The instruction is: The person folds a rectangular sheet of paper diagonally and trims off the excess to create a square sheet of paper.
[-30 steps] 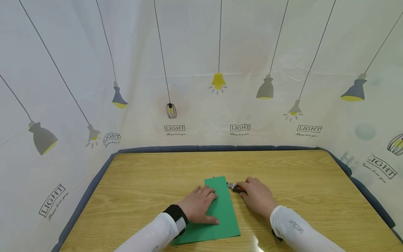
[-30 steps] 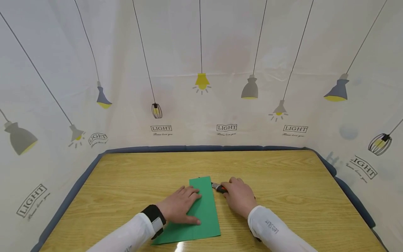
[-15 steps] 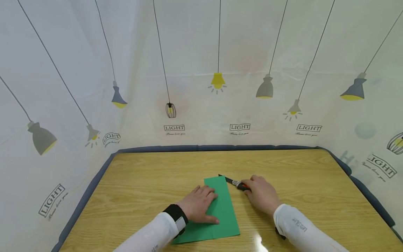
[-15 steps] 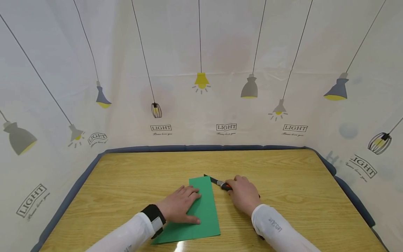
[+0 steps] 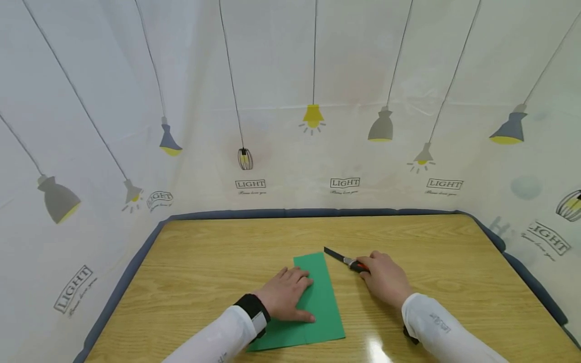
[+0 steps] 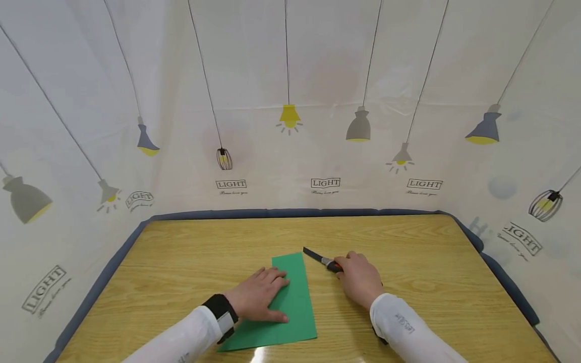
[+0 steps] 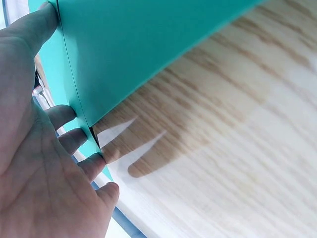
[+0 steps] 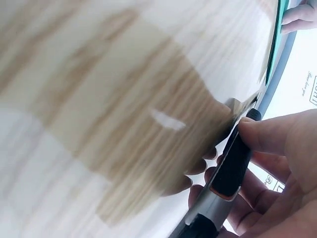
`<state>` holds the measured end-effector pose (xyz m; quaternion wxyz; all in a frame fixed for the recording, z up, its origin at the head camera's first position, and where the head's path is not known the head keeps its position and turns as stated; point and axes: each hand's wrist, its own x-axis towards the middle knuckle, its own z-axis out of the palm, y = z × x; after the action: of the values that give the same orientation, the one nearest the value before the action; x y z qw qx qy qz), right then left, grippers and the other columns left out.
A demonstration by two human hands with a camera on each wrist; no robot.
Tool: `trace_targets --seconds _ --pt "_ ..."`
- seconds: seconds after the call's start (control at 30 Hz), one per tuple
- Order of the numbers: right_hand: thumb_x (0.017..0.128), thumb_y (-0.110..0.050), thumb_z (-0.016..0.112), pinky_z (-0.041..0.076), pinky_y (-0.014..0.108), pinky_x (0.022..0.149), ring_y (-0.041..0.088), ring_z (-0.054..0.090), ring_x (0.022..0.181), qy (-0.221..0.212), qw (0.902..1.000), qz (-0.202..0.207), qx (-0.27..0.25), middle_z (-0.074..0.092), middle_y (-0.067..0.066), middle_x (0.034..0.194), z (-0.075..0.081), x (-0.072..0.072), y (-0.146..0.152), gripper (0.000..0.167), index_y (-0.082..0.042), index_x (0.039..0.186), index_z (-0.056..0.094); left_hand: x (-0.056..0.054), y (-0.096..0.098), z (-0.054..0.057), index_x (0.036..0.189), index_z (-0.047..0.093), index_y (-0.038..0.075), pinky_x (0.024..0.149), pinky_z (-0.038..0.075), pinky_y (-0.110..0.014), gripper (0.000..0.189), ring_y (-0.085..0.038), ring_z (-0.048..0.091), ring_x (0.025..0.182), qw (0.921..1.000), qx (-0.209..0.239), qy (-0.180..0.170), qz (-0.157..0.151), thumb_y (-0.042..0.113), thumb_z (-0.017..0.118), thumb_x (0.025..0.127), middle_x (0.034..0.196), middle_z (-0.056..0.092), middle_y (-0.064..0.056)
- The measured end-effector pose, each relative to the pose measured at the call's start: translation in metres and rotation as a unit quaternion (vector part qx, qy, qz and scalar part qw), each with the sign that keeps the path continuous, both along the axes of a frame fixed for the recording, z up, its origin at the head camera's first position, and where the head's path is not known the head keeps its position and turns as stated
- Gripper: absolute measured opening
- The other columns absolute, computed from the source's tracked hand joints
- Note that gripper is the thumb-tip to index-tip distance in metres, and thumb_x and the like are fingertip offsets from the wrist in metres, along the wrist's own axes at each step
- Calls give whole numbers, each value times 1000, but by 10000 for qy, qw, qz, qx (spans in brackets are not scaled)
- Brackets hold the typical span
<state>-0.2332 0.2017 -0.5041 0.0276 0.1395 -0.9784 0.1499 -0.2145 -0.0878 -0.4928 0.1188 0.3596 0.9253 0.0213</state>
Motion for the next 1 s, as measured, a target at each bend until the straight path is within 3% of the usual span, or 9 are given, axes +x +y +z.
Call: trace_targets --seconds 0.3,0.6,0.77,1.0 --pt "94 -17 76 54 44 72 25 61 88 -149 9997 -36 -187 63 9 101 5 4 10 40 -7 132 69 -5 -2 -12 153 45 15 120 27 -51 88 -29 34 148 10000 15 85 7 74 60 90 158 39 -9" --pt "93 -18 77 55 49 70 31 65 89 -256 9989 -376 -142 64 20 111 9 5 58 42 -2 131 68 5 1 8 153 47 13 119 29 -51 86 -29 35 148 9999 -18 -22 109 69 65 90 157 40 -9" --pt "92 -17 76 54 48 66 32 65 86 -312 9970 -704 -62 63 26 112 14 6 94 45 2 131 66 6 2 11 153 46 14 120 28 -51 86 -28 34 148 9999 -56 -67 118 70 64 90 158 40 -8" --pt "93 -18 75 54 53 67 39 64 88 -386 9937 -1049 66 61 30 114 9 4 130 48 5 133 63 -1 -1 -6 153 46 14 120 27 -51 86 -27 35 148 9999 103 -42 94 70 64 90 157 40 -9"
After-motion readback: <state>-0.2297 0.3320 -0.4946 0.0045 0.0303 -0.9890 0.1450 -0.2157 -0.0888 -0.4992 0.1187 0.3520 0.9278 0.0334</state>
